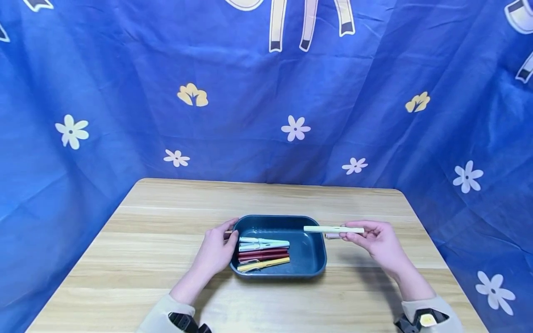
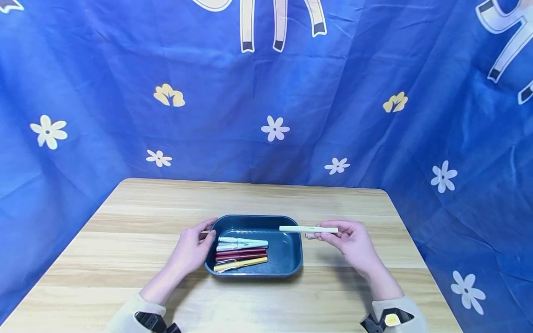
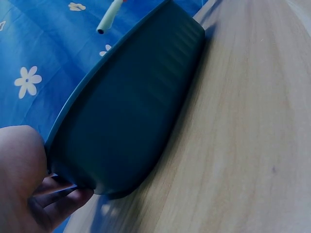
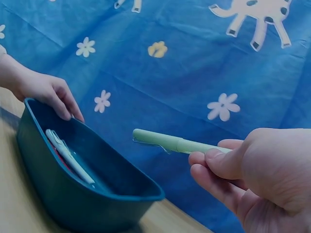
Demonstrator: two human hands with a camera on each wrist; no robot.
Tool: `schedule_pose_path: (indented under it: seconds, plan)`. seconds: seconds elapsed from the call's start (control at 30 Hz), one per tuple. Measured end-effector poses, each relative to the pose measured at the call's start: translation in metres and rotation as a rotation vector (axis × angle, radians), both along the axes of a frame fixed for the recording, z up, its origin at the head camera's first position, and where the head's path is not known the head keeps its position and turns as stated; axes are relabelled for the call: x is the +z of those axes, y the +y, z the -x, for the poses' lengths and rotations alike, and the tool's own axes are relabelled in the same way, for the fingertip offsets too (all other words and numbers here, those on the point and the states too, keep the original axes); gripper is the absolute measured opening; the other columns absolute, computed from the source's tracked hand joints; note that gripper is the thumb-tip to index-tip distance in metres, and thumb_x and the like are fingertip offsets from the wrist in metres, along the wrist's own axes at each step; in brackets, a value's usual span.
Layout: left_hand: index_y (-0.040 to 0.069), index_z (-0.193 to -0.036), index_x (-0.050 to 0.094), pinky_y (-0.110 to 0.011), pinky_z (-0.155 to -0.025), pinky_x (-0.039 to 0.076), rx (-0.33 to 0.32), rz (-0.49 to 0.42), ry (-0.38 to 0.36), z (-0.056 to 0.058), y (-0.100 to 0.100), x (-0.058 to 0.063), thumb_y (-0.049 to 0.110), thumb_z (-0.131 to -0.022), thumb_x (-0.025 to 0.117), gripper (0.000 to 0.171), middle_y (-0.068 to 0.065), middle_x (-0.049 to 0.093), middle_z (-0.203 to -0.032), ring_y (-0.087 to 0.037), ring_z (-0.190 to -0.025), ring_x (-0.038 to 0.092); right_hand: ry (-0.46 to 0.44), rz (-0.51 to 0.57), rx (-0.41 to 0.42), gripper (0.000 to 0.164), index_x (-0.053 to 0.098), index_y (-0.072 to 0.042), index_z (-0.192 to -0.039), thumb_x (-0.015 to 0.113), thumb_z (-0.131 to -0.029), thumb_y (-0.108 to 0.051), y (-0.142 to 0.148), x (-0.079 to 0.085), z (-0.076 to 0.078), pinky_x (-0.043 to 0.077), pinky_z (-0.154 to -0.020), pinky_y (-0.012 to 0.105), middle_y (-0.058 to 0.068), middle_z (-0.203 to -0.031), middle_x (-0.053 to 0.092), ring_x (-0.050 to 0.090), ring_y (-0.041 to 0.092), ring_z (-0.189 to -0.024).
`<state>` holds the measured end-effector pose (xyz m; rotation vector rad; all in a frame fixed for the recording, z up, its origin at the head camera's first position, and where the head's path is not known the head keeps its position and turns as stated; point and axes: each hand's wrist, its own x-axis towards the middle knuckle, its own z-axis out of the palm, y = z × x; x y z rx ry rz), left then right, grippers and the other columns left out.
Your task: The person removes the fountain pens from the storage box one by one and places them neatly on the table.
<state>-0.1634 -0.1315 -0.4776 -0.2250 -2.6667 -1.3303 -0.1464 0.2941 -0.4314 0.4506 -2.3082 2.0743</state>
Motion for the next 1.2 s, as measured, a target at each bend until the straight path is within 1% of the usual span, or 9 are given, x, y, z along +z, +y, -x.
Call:
schedule_pose_path:
  seconds: [0.13,0.27,0.33,0.53,0.6,0.8,1.0,1.2]
  plan:
    - [-0.001,-0.146,0.06,-0.049,-0.097,0.059,-0.001,0.003,-0.002,0.0,0.0,-0.001,0.01,-0.106,0.06,0.042,-0.025,0.069,-0.132,-0.035,-0.11,0.073,-0.006,0.019,-0.019,0.037,0.061,0.024,-0.127,0.073,-0.095,0.009,0.011,-0.006,-0.002,0.061,-0.088,0.04,0.031,-0.109,0.073,0.078,0.024,-0.095]
    - [-0.001,-0.146,0.06,-0.049,-0.097,0.059,-0.001,0.005,-0.002,0.0,0.0,-0.001,0.01,-0.106,0.061,0.041,-0.025,0.069,-0.132,-0.035,-0.11,0.073,-0.003,0.046,-0.039,0.036,0.06,0.024,-0.126,0.071,-0.095,0.01,0.022,-0.011,-0.002,0.061,-0.088,0.037,0.026,-0.107,0.076,0.079,0.022,-0.093]
    - [-0.001,-0.146,0.06,-0.049,-0.097,0.059,-0.001,0.003,-0.003,0.0,0.0,0.0,0.01,-0.106,0.061,0.042,-0.025,0.069,-0.132,-0.035,-0.11,0.074,0.003,0.072,-0.039,0.035,0.059,0.026,-0.126,0.07,-0.095,0.012,0.026,-0.014,-0.003,0.06,-0.089,0.036,0.025,-0.106,0.076,0.079,0.021,-0.093]
    - [-0.001,-0.146,0.061,-0.049,-0.096,0.06,-0.002,-0.007,-0.007,0.0,0.0,0.0,0.01,-0.105,0.062,0.042,-0.026,0.069,-0.131,-0.035,-0.108,0.074,0.006,0.102,-0.047,0.028,0.065,0.02,-0.123,0.068,-0.096,0.013,0.039,-0.022,-0.005,0.061,-0.09,0.035,0.023,-0.102,0.077,0.079,0.022,-0.092]
    - [-0.001,-0.146,0.061,-0.049,-0.097,0.06,-0.001,-0.007,-0.01,0.0,0.001,0.001,0.01,-0.105,0.062,0.042,-0.026,0.069,-0.131,-0.035,-0.109,0.074,-0.006,0.103,-0.059,0.028,0.066,0.019,-0.123,0.068,-0.096,0.013,0.043,-0.026,-0.006,0.061,-0.09,0.034,0.022,-0.1,0.077,0.079,0.022,-0.092]
    - [-0.001,-0.146,0.06,-0.049,-0.097,0.059,-0.001,-0.003,-0.009,-0.001,0.001,0.001,0.01,-0.105,0.061,0.042,-0.026,0.069,-0.13,-0.035,-0.108,0.074,-0.052,0.098,-0.079,0.034,0.058,0.026,-0.125,0.069,-0.096,0.012,0.053,-0.04,-0.006,0.061,-0.089,0.034,0.022,-0.099,0.078,0.079,0.022,-0.091]
    - [0.001,-0.146,0.06,-0.049,-0.097,0.059,0.002,0.006,-0.011,-0.001,0.001,0.001,0.011,-0.106,0.061,0.042,-0.025,0.069,-0.13,-0.035,-0.109,0.074,-0.087,0.077,-0.077,0.039,0.054,0.029,-0.127,0.069,-0.095,0.011,0.056,-0.056,-0.003,0.062,-0.088,0.036,0.026,-0.1,0.076,0.079,0.025,-0.092]
    - [0.001,-0.146,0.061,-0.049,-0.097,0.059,0.003,0.006,-0.003,-0.001,0.001,0.001,0.01,-0.106,0.061,0.042,-0.025,0.069,-0.13,-0.035,-0.109,0.074,-0.16,0.056,-0.102,0.041,0.055,0.027,-0.128,0.071,-0.094,0.011,0.056,-0.067,-0.002,0.062,-0.088,0.034,0.03,-0.102,0.074,0.079,0.025,-0.092]
